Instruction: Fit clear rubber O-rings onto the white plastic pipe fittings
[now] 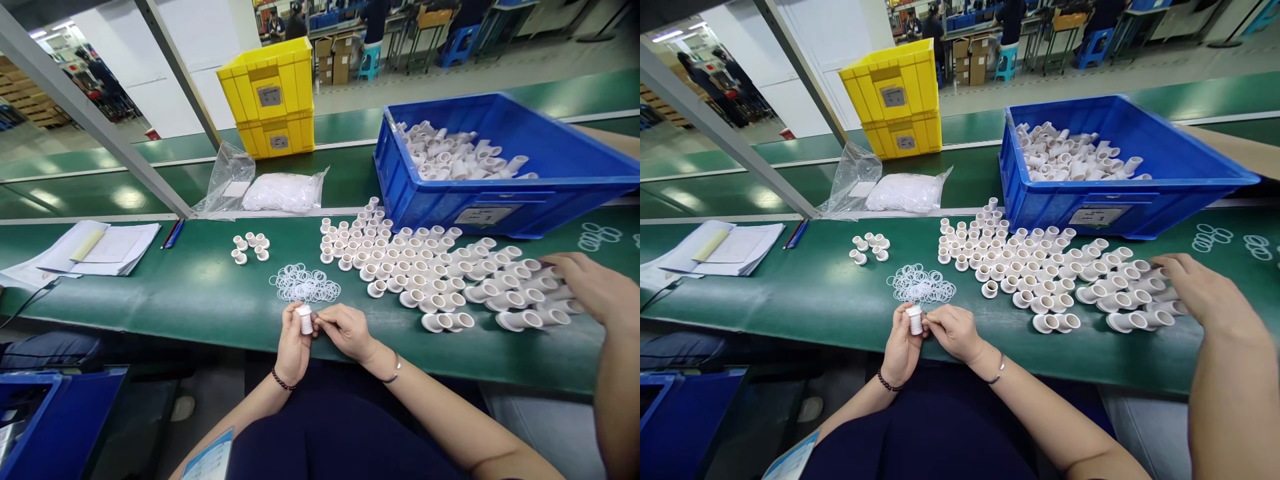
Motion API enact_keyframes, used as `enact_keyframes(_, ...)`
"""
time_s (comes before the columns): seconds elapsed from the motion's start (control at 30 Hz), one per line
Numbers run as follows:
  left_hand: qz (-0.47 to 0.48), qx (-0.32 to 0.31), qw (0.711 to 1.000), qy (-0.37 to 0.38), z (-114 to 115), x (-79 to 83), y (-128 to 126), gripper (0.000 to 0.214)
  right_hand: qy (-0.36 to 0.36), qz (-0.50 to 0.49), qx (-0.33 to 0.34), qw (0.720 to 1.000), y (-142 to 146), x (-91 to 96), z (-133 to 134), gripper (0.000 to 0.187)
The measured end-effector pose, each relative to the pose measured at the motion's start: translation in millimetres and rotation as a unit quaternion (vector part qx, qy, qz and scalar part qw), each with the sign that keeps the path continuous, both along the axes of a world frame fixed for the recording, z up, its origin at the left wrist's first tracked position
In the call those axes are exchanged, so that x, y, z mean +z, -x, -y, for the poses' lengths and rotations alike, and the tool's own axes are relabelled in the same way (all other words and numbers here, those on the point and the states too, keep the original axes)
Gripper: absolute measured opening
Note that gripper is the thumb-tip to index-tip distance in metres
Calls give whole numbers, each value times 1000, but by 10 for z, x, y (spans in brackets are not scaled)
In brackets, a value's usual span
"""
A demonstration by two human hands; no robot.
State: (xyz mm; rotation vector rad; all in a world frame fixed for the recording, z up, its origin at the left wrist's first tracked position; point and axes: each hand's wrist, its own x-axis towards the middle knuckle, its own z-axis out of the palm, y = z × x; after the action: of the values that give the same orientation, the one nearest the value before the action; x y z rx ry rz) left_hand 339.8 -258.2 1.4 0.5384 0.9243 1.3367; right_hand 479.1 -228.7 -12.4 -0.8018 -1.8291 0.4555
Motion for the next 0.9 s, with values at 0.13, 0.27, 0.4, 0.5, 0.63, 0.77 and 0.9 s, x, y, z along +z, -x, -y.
enact_keyframes(0.13,11,11,1000,0,8,16,13,30,-29,26,25,999,15,28,-2,22)
enact_keyframes(0.27,-3,-37,999,-16,63,-12,3,27,-26,7,-19,999,11,31,-20,29)
enact_keyframes(0.4,-119,-70,989,-61,104,-42,79,39,-32,19,-78,996,-151,111,-97,35)
enact_keyframes(0.5,-202,-66,972,-96,112,-54,162,39,-34,98,-169,980,-350,215,-206,33)
enact_keyframes(0.63,-222,-74,967,-99,130,-90,205,32,-15,248,-248,936,-555,295,-352,20)
enact_keyframes(0.77,-237,-85,962,-106,159,-129,224,27,-31,333,-298,894,-620,309,-420,12)
enact_keyframes(0.9,-347,-65,919,-176,16,-58,397,19,-55,342,-298,889,-601,329,-429,13)
